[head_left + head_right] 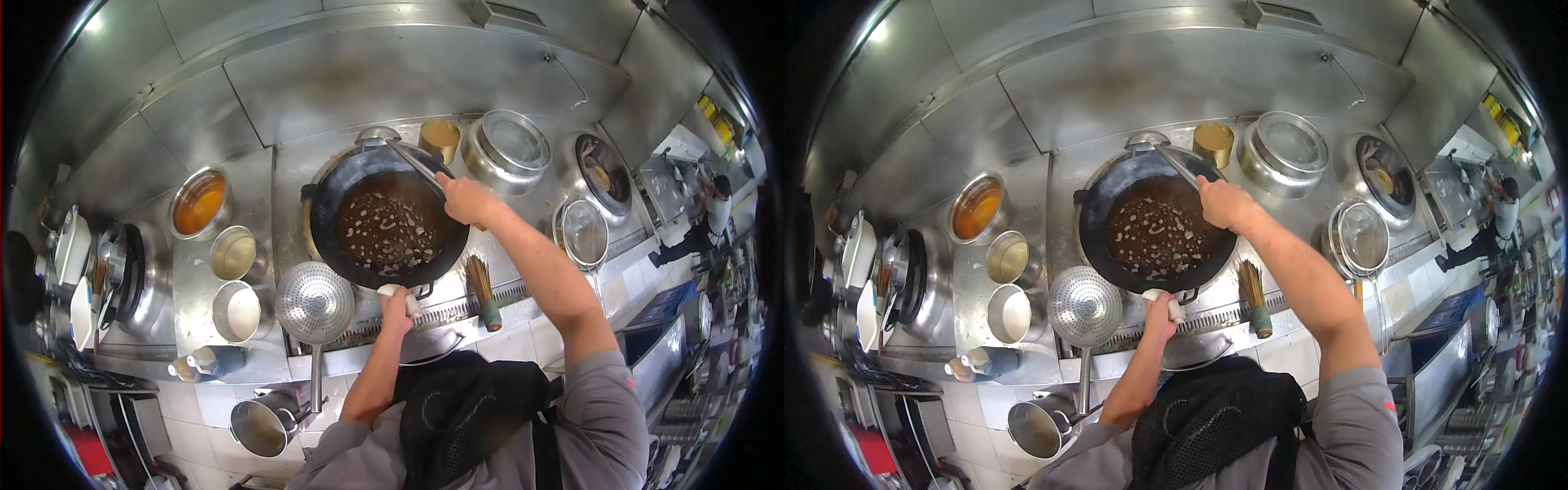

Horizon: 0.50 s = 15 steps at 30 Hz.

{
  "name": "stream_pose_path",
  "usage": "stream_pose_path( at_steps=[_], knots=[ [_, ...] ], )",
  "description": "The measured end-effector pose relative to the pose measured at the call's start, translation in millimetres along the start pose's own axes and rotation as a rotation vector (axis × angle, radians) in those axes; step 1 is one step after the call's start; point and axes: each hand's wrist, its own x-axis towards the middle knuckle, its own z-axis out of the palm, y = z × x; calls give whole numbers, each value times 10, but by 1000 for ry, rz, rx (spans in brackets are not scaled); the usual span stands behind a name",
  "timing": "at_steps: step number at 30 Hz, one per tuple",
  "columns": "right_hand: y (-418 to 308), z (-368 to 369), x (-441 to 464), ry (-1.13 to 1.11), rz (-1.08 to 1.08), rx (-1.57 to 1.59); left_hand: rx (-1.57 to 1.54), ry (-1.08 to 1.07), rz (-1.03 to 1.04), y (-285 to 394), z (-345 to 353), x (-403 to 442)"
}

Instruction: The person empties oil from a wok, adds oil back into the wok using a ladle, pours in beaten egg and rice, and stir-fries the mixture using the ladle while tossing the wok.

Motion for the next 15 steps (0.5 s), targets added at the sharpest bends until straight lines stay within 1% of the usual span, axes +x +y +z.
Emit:
stream_pose_path(
  at_steps=[1,3,6,8,9,11,13,15],
  knots=[
    [-64,-198,35,5,-7,-3,-8,-26,23,-11,-24,5],
    [-150,-569,159,-287,32,98,-20,-47,48,-16,-48,1],
    [-63,-644,384,-336,4,93,-48,-81,62,44,-26,-57],
    [-17,-696,424,-362,6,115,-32,-27,137,50,-22,-81],
    [10,-722,437,-368,9,122,-26,-21,132,61,-20,-103],
    [74,-748,453,-397,6,95,40,-5,191,120,12,-164],
    [53,-895,352,-397,25,126,44,-19,195,167,52,-215],
    [21,-1078,226,-427,92,158,44,-65,148,179,104,-277]
  ],
)
